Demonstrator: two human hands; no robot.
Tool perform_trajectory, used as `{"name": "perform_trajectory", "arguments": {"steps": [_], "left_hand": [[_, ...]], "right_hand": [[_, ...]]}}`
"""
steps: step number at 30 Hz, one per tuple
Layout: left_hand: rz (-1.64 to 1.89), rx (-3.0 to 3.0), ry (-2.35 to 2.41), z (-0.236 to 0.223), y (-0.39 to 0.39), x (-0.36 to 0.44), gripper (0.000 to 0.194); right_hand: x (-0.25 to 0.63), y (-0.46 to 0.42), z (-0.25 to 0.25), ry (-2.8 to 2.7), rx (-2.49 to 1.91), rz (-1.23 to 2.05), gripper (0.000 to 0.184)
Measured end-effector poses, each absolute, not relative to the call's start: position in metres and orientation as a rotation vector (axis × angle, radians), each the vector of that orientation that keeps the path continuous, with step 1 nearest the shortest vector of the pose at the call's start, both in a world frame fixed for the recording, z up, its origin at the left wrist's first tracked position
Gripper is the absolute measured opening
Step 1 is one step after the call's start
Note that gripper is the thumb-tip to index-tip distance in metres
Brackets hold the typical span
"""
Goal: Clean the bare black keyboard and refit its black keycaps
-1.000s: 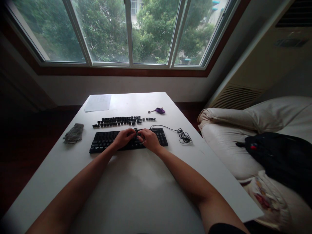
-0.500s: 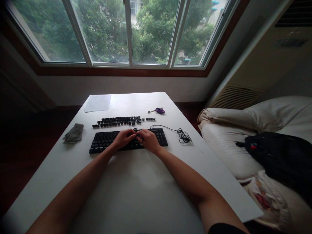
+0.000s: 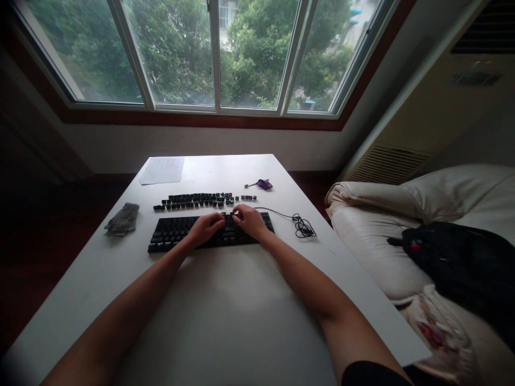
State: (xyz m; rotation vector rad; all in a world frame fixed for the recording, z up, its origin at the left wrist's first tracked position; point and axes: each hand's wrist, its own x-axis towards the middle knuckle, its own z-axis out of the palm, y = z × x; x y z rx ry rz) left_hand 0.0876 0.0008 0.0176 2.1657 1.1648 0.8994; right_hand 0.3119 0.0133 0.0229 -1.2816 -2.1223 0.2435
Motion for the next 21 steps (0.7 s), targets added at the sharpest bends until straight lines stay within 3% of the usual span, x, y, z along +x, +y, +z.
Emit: {"name": "perform_trajectory", "arguments": {"steps": [8,21], "left_hand": [[0.911,2.180,1.143,0.018,0.000,0.087,0.019],[0.905,2.208,1.154,0.019,0.000,0.088,0.018]], "right_hand": [[0.325,0.078,0.020,-2.275,-1.702,0.104,0.017],[0.307,0.102,0.021,-2.336,-1.806,-0.014,0.022]]}}
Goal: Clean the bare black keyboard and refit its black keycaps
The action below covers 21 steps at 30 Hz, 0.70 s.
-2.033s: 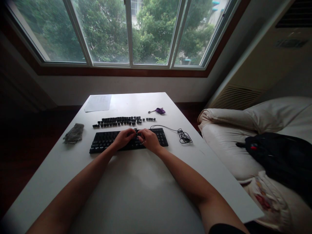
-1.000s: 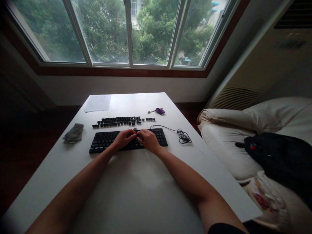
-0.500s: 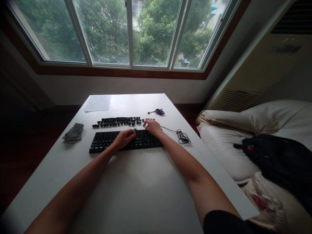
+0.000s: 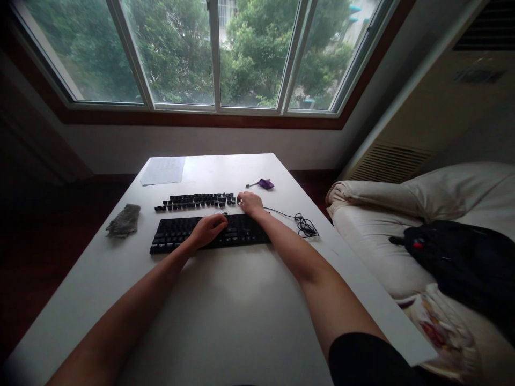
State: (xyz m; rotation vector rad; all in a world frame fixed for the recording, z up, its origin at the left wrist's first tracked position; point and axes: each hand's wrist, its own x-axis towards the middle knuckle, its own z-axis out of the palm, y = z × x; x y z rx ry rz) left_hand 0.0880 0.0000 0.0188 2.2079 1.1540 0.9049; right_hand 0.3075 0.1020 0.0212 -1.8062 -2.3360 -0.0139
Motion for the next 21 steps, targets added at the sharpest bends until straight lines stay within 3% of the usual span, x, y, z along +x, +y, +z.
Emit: {"name": "perform_trajectory", "arguments": {"steps": [21], "left_hand": [[0.896,2.236,1.153,0.0249,-0.0036,0.0885,0.016]], "right_hand": [[0.3036,0.1043,0.0180,-2.327,-1.753,0.035,0.026]]}}
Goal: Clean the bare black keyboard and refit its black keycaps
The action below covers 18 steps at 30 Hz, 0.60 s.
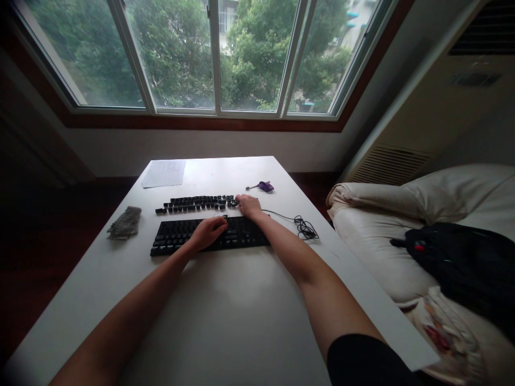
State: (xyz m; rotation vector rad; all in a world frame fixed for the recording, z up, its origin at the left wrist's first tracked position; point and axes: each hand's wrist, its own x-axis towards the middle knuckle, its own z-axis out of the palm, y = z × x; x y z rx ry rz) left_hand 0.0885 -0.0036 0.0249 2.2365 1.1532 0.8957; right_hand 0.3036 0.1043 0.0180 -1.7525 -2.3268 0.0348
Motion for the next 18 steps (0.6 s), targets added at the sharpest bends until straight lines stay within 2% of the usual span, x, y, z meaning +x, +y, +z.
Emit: {"name": "perform_trajectory", "arguments": {"steps": [18], "left_hand": [[0.898,2.231,1.167,0.0230,-0.0020,0.0883,0.015]], "right_hand": [[0.3090,0.1050,0.0167,-2.308,-1.713,0.125,0.022]]}}
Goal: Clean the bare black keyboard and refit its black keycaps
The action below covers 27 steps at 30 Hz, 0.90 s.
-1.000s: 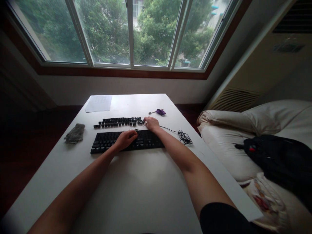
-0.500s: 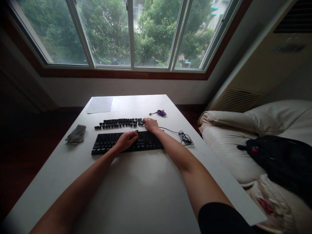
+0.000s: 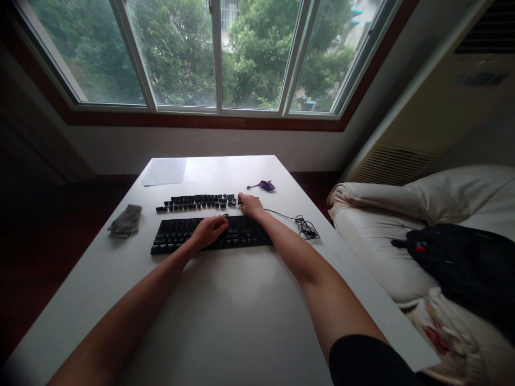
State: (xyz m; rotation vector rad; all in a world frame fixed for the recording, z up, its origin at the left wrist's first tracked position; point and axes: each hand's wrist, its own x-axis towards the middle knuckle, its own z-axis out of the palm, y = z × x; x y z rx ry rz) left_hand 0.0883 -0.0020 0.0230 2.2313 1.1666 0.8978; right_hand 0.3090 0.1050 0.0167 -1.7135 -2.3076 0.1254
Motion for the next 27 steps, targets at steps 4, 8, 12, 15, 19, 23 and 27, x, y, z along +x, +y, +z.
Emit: {"name": "perform_trajectory", "arguments": {"steps": [4,8,12,15,19,23,27], "left_hand": [[0.906,2.234,1.156,0.0219,-0.0018,0.0883,0.015],[0.909,2.239,1.156,0.0218,-0.0018,0.0887,0.014],[0.888,2.238,1.157,0.0235,-0.0023,0.0892,0.016],[0.895,2.231,1.148,0.0240,-0.0027,0.0891,0.016],[0.918,2.238,1.135,0.0229,-0.0026,0.0888,0.014],[0.889,2.246,1.162,0.0226,-0.0022,0.0888,0.016],[0.885,2.249,1.158,0.0231,-0.0020,0.0889,0.016]], "right_hand": [[0.3092,0.1050,0.0159,-2.290,-1.710,0.145,0.021],[0.3090,0.1059,0.0144,-2.303,-1.667,0.172,0.019],[0.3102,0.1078,0.0116,-2.286,-1.679,0.157,0.020],[0.3113,0.1087,0.0109,-2.281,-1.702,0.153,0.021],[0.3117,0.1068,0.0136,-2.280,-1.734,0.158,0.021],[0.3110,0.1036,0.0166,-2.270,-1.762,0.150,0.022],[0.3106,0.1023,0.0170,-2.273,-1.753,0.133,0.022]]}}
